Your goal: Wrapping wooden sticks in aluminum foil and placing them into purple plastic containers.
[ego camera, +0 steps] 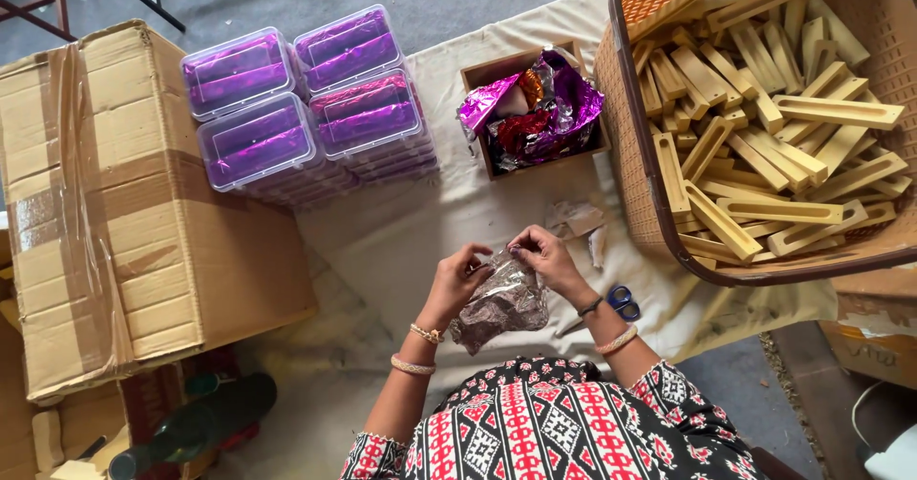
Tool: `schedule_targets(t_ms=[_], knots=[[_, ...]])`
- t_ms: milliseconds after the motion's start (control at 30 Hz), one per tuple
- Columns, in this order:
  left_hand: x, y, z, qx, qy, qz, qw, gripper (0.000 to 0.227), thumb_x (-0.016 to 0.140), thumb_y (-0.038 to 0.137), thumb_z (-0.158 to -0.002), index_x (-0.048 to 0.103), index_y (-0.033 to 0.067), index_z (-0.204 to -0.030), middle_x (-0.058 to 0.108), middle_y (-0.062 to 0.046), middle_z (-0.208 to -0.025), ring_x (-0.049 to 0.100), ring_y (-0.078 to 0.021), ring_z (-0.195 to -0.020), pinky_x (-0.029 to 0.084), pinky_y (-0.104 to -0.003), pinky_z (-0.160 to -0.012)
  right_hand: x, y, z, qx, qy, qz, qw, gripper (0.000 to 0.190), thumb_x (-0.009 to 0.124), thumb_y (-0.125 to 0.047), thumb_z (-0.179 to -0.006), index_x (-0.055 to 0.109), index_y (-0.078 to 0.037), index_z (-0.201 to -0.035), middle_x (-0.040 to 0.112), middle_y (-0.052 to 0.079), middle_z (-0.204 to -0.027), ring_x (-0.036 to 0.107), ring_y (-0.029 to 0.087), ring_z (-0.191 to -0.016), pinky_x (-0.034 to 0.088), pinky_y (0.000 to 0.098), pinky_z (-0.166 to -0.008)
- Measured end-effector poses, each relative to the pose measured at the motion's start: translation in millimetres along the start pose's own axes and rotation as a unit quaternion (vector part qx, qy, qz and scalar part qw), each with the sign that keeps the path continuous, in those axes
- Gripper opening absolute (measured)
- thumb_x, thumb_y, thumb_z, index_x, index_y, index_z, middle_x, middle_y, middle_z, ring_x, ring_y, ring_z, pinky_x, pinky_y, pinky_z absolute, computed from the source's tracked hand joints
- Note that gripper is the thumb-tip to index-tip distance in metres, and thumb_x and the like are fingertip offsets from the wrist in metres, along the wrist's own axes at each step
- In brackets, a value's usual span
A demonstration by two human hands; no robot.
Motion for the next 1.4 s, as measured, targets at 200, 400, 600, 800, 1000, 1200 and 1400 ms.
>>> schedule_targets(t_ms=[200,400,600,800,1000,1200,1400], knots=[[3,-22,-3,-0.018,0.023,0.025,0.999,0.012,0.075,0.007,-0.092,0.07,0.0003,-0.101,0.073,-0.01,-0.078,0.061,-0.0086,-0.069,0.053,-0.027,-0.063,5,-27,-1,-0.024,0.091,0.095,0.991,0.006,0.072,-0.004,-0.089,0.07,-0.003,-0.094,0.067,0.005,-0.092,0.068,0.014,-0.085,0.056,0.0267,-0.075],[3,-47,-11,0.048,0.061,-0.075,0.994,0.016,0.074,0.005,-0.087,0.071,0.0013,-0.103,0.073,-0.013,-0.089,0.068,-0.0209,-0.078,0.054,-0.034,-0.069,-16,-40,-6,-0.144,0.139,0.318,0.927,0.013,0.078,-0.01,-0.081,0.066,-0.004,-0.085,0.06,0.012,-0.089,0.06,0.032,-0.086,0.05,0.0436,-0.079],[-11,-39,-42,0.049,0.155,-0.314,0.935,0.015,0.075,0.009,-0.084,0.07,0.0142,-0.098,0.07,-0.004,-0.091,0.06,-0.0306,-0.097,0.041,-0.053,-0.093,-27,23,-37,0.012,0.094,0.255,0.962,0.027,0.077,-0.024,-0.089,0.057,-0.006,-0.084,0.061,0.01,-0.087,0.061,0.029,-0.089,0.049,0.0417,-0.083],[51,-72,-58,0.229,0.127,-0.395,0.881,0.034,0.064,0.005,-0.092,0.061,0.0101,-0.125,0.055,-0.014,-0.128,0.05,-0.035,-0.124,0.04,-0.051,-0.109,-16,42,-90,-0.096,0.169,0.374,0.907,0.028,0.078,-0.024,-0.08,0.058,-0.005,-0.081,0.056,0.015,-0.092,0.055,0.038,-0.092,0.048,0.0498,-0.081],[78,-90,-77,0.096,0.051,-0.295,0.949,0.049,0.065,0.026,-0.096,0.052,0.0116,-0.141,0.045,-0.023,-0.14,0.04,-0.0432,-0.125,0.034,-0.058,-0.108,-22,52,-103,-0.014,0.187,0.377,0.907,0.031,0.078,-0.031,-0.083,0.059,-0.006,-0.083,0.059,0.015,-0.095,0.057,0.039,-0.096,0.049,0.0506,-0.081],[68,-132,-90,0.084,0.047,-0.397,0.913,0.049,0.052,0.044,-0.101,0.05,0.0362,-0.149,0.036,-0.021,-0.154,0.029,-0.0473,-0.138,0.018,-0.068,-0.111,-43,48,-90,0.114,0.176,0.372,0.904,0.037,0.078,-0.04,-0.09,0.061,-0.008,-0.085,0.06,0.013,-0.102,0.061,0.035,-0.096,0.05,0.0468,-0.081],[64,-125,-116,0.066,0.036,-0.401,0.913,0.047,0.047,0.05,-0.102,0.049,0.0426,-0.149,0.027,-0.019,-0.163,0.021,-0.0519,-0.143,0.003,-0.075,-0.114,-21,-32,-102,-0.237,0.158,0.411,0.866,0.022,0.075,-0.017,-0.086,0.067,-0.01,-0.106,0.057,0.008,-0.104,0.056,0.029,-0.103,0.046,0.0435,-0.097]])
Point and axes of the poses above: each hand's wrist, its own z-axis away from the middle knuckle, its own x-axis out of the palm, y = z × x, the point moved 6 cm from there along -z, towards the middle knuckle
